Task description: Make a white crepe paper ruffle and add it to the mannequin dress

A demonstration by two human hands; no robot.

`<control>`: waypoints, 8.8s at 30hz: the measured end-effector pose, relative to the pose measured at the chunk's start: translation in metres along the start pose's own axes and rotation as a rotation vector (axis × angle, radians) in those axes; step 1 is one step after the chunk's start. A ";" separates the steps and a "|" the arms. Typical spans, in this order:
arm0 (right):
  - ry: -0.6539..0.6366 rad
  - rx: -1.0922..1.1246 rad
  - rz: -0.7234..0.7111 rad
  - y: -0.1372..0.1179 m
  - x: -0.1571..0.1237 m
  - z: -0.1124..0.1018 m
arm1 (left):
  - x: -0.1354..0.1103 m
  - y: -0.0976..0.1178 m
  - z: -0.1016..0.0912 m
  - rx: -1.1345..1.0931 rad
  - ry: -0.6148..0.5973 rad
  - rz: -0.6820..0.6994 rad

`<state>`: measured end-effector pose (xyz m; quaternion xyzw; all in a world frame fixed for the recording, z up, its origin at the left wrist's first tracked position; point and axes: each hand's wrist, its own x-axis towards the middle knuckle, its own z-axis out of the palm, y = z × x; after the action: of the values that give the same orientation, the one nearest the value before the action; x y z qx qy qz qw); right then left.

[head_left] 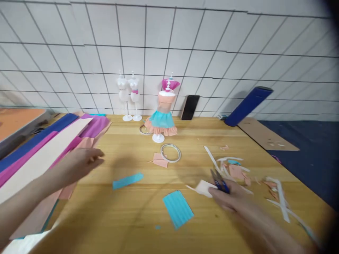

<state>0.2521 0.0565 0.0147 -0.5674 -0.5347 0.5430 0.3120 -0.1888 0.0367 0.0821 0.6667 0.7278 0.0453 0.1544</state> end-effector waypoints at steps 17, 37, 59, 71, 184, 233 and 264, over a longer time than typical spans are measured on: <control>-0.118 -0.333 -0.277 -0.034 0.050 0.033 | 0.049 0.161 0.122 -1.195 -0.550 0.185; 0.064 -0.816 -0.746 -0.009 0.062 0.059 | 0.024 0.156 0.080 -0.100 -0.449 0.972; -0.070 -0.642 -0.897 0.006 0.080 0.080 | 0.116 0.138 0.099 0.105 0.036 0.988; 0.291 -0.514 -0.816 -0.003 0.065 0.053 | 0.113 0.140 0.096 -0.235 0.049 1.044; 0.440 -0.767 -0.823 -0.013 0.052 0.041 | 0.088 0.160 0.097 -1.429 -0.988 0.132; -0.072 0.053 -0.376 -0.020 0.046 0.057 | 0.070 0.168 0.112 -0.608 -0.077 0.806; -0.130 0.224 -0.321 -0.019 0.039 0.052 | 0.070 0.174 0.115 -1.296 -0.457 0.409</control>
<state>0.1913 0.0865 0.0103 -0.4005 -0.5734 0.5780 0.4205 0.0054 0.1084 0.0089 0.5566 0.3646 0.3558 0.6563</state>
